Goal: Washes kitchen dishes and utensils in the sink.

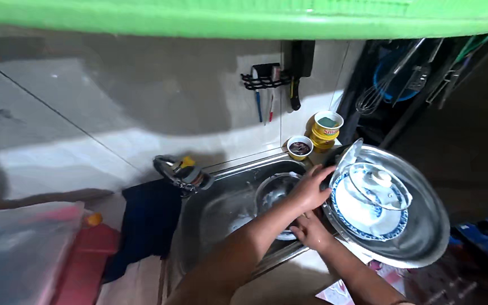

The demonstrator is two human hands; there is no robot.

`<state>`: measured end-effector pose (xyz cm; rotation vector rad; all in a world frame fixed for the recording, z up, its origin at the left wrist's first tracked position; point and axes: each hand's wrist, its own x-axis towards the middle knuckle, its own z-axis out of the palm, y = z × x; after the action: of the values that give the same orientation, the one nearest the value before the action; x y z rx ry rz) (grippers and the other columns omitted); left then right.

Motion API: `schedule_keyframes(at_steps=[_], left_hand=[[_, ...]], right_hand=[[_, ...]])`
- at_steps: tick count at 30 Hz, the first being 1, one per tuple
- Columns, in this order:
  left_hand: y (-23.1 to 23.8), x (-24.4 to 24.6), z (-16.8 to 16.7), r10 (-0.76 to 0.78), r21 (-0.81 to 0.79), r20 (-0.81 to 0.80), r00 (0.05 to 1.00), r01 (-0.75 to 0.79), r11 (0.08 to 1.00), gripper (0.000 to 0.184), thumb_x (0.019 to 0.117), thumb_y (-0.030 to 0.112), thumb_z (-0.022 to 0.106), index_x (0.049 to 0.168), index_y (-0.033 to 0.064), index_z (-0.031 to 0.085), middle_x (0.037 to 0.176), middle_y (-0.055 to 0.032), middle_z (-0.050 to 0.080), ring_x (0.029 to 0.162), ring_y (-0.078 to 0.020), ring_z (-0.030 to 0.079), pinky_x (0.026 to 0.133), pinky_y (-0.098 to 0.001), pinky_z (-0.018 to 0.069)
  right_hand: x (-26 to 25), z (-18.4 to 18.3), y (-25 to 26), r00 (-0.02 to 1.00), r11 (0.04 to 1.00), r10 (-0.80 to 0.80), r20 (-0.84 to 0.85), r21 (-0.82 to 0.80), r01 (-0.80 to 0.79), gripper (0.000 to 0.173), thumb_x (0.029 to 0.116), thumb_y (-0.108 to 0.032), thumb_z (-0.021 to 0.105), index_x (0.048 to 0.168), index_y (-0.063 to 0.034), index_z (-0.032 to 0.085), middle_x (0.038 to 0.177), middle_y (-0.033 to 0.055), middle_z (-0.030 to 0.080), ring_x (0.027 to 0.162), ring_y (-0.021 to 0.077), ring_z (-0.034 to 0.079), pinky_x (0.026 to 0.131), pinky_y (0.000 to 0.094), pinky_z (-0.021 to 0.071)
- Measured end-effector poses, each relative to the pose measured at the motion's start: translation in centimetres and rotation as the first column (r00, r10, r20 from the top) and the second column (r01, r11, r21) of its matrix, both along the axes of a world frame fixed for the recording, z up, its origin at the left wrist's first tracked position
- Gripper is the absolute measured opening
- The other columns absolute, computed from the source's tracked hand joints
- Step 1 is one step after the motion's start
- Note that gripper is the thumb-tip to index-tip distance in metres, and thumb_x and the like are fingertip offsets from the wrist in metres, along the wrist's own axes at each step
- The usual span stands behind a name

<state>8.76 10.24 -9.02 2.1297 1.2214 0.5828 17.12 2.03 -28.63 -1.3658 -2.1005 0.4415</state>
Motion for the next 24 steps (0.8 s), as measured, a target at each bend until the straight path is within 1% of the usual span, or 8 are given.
schedule_keyframes(at_steps=[2, 3, 4, 7, 10, 15, 19, 24], left_hand=[[3.1, 4.9, -1.7, 0.095, -0.061, 0.051, 0.994, -0.092, 0.994, 0.094, 0.0876, 0.035, 0.075, 0.164, 0.0336, 0.020, 0.148, -0.0065, 0.055, 0.126, -0.0217, 0.062, 0.104, -0.0469, 0.0541], [4.7, 6.8, -2.8, 0.155, -0.088, 0.060, 0.986, -0.150, 0.985, 0.095, 0.0900, 0.034, 0.072, 0.165, 0.0306, 0.012, 0.138, -0.0101, 0.062, 0.117, -0.0246, 0.067, 0.098, -0.0501, 0.0569], [5.9, 8.2, -3.7, 0.200, -0.097, 0.054, 0.978, -0.194, 0.976, 0.087, 0.0952, 0.030, 0.065, 0.165, 0.0279, 0.013, 0.131, -0.0123, 0.066, 0.113, -0.0262, 0.069, 0.096, -0.0514, 0.0571], [5.2, 8.6, -1.9, 0.230, -0.001, 0.092, 0.969, -0.231, 0.973, 0.051, 0.1011, 0.014, 0.050, 0.151, 0.0263, 0.050, 0.127, -0.0076, 0.070, 0.114, -0.0224, 0.068, 0.100, -0.0477, 0.0556], [1.5, 4.5, 4.7, 0.129, 0.109, 0.220, 0.967, -0.156, 0.982, 0.050, 0.1037, 0.004, 0.044, 0.150, 0.0228, 0.053, 0.131, -0.0106, 0.068, 0.115, -0.0260, 0.068, 0.101, -0.0493, 0.0539], [1.5, -4.0, 10.1, 0.081, 0.420, 0.314, 0.946, -0.215, 0.882, 0.047, 0.0997, -0.004, 0.047, 0.139, 0.0159, 0.064, 0.142, -0.0073, 0.060, 0.127, -0.0194, 0.060, 0.106, -0.0413, 0.0515], [4.3, -10.0, 9.1, 0.355, 0.325, 0.016, 0.935, -0.341, 0.882, 0.044, 0.1000, 0.002, 0.052, 0.136, 0.0224, 0.067, 0.138, -0.0121, 0.059, 0.126, -0.0294, 0.057, 0.106, -0.0499, 0.0478], [8.4, -13.1, 2.2, 0.369, 0.094, -0.244, 0.897, -0.357, 0.929, 0.040, 0.0988, 0.005, 0.056, 0.135, 0.0182, 0.067, 0.141, -0.0129, 0.059, 0.129, -0.0324, 0.057, 0.109, -0.0531, 0.0462]], right_hand=[[-0.1, 0.6, 0.1, 0.996, 0.999, 0.024, -0.084, -0.036, -0.027, 0.037, 0.0931, -0.046, 0.069, 0.123, -0.0239, 0.074, 0.140, 0.0064, 0.059, 0.132, 0.0153, 0.054, 0.113, 0.0345, 0.0458], [-0.2, 0.8, 0.0, 0.995, 0.998, 0.035, -0.097, -0.041, -0.039, 0.035, 0.0928, -0.042, 0.069, 0.122, -0.0217, 0.074, 0.141, 0.0069, 0.060, 0.133, 0.0157, 0.054, 0.115, 0.0346, 0.0444], [-0.1, 1.0, -0.3, 0.993, 0.998, 0.046, -0.108, -0.044, -0.051, 0.036, 0.0922, -0.039, 0.070, 0.122, -0.0198, 0.075, 0.144, 0.0075, 0.059, 0.137, 0.0166, 0.052, 0.117, 0.0353, 0.0422], [0.1, 0.5, -0.6, 0.990, 0.996, 0.085, -0.113, 0.005, -0.085, 0.045, 0.0863, -0.048, 0.075, 0.123, -0.0217, 0.074, 0.141, 0.0052, 0.061, 0.136, 0.0155, 0.052, 0.117, 0.0367, 0.0426], [0.1, 0.2, -0.4, 0.993, 0.993, 0.118, -0.020, 0.005, -0.118, 0.060, 0.0772, -0.066, 0.077, 0.125, -0.0291, 0.072, 0.139, 0.0031, 0.061, 0.131, 0.0180, 0.054, 0.113, 0.0416, 0.0462], [0.1, -1.5, 0.0, 0.983, 0.986, 0.128, 0.129, 0.092, -0.140, 0.032, 0.0857, -0.057, 0.068, 0.102, -0.0302, 0.073, 0.114, -0.0015, 0.066, 0.113, 0.0166, 0.062, 0.100, 0.0429, 0.0527], [0.0, -1.5, 0.0, 0.983, 0.978, 0.132, 0.128, 0.142, -0.150, 0.031, 0.0880, -0.057, 0.065, 0.100, -0.0292, 0.074, 0.105, -0.0031, 0.067, 0.104, 0.0141, 0.063, 0.095, 0.0413, 0.0540], [0.0, -2.1, -0.2, 0.985, 0.984, 0.127, 0.115, 0.112, -0.140, 0.037, 0.0853, -0.058, 0.068, 0.108, -0.0294, 0.073, 0.113, -0.0019, 0.067, 0.112, 0.0155, 0.062, 0.101, 0.0417, 0.0519]])
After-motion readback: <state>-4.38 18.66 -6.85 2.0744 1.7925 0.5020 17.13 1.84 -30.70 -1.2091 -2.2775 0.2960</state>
